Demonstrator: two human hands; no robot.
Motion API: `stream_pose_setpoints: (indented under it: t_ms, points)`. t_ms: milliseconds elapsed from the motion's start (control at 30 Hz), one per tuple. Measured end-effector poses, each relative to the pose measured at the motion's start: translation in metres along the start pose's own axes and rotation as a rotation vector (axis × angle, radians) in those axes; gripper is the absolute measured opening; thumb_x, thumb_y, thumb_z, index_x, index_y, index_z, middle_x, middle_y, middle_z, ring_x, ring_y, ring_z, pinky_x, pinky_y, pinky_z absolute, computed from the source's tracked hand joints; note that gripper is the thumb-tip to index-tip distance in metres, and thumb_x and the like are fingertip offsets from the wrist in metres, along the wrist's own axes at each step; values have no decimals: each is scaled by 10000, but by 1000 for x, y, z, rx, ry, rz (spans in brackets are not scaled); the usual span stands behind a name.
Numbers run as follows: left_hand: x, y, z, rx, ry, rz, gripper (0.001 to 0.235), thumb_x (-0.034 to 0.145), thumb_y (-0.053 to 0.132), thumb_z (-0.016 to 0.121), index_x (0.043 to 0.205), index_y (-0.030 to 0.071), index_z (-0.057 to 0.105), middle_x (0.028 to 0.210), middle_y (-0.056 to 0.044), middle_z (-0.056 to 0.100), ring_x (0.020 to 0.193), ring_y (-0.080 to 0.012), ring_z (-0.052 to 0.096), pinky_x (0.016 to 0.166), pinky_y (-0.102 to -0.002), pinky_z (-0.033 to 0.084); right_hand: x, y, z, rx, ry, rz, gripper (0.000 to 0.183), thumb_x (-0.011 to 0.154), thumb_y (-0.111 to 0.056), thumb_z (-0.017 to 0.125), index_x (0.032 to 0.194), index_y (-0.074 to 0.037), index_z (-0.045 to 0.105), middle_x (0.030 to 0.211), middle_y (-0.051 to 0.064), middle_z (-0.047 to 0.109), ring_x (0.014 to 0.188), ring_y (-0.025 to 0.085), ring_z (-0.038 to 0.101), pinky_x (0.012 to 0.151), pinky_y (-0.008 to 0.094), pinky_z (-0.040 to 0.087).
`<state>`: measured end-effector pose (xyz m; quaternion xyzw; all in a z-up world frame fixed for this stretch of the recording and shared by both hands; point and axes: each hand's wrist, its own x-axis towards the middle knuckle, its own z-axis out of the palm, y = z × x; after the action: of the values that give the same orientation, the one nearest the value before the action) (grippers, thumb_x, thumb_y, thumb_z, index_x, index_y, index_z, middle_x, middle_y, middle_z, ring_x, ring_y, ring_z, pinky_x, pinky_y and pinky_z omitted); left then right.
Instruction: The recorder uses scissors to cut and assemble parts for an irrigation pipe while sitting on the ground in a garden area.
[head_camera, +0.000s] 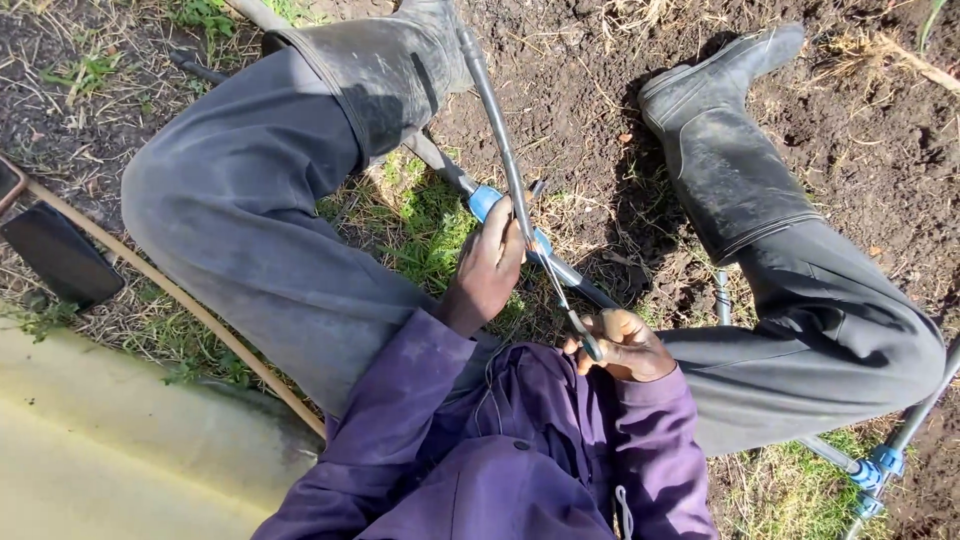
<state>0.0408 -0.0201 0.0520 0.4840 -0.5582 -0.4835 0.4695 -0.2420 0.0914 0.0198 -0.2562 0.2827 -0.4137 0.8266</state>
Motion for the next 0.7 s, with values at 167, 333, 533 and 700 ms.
stream_pose_setpoints:
  t_ms: [167,333,533,700]
  points:
    - [5,0,-12,-140,33,-112,345,1072,102,472,1409,34,499,906,-142,679,768,-255,694,692,-403,559,-6,-18,18,100,-83,-48,172,980,18,713,962,-36,550,1185,356,639,1020,398,727,860,473,607]
    - [-4,-31,13,207,62,169,335,1063,122,544,1378,16,502,1011,-193,707,854,-368,685,723,-488,524,32,-31,48,-27,172,-179,286,927,-62,744,1173,0,612,1281,280,621,1077,387,702,961,514,580]
    - [-35,-60,55,218,-401,84,382,1025,140,529,1385,23,484,976,-245,716,799,-420,688,710,-535,538,99,-68,69,-29,538,-441,261,1099,-270,653,1255,-84,559,1272,142,603,1129,288,684,1010,497,586]
    - [-39,-65,59,521,-534,106,356,1024,155,567,1365,63,516,899,-180,722,692,-338,707,639,-476,580,127,-100,85,-166,552,-513,297,1070,-361,562,1176,-89,509,1211,198,699,630,125,587,594,325,541]
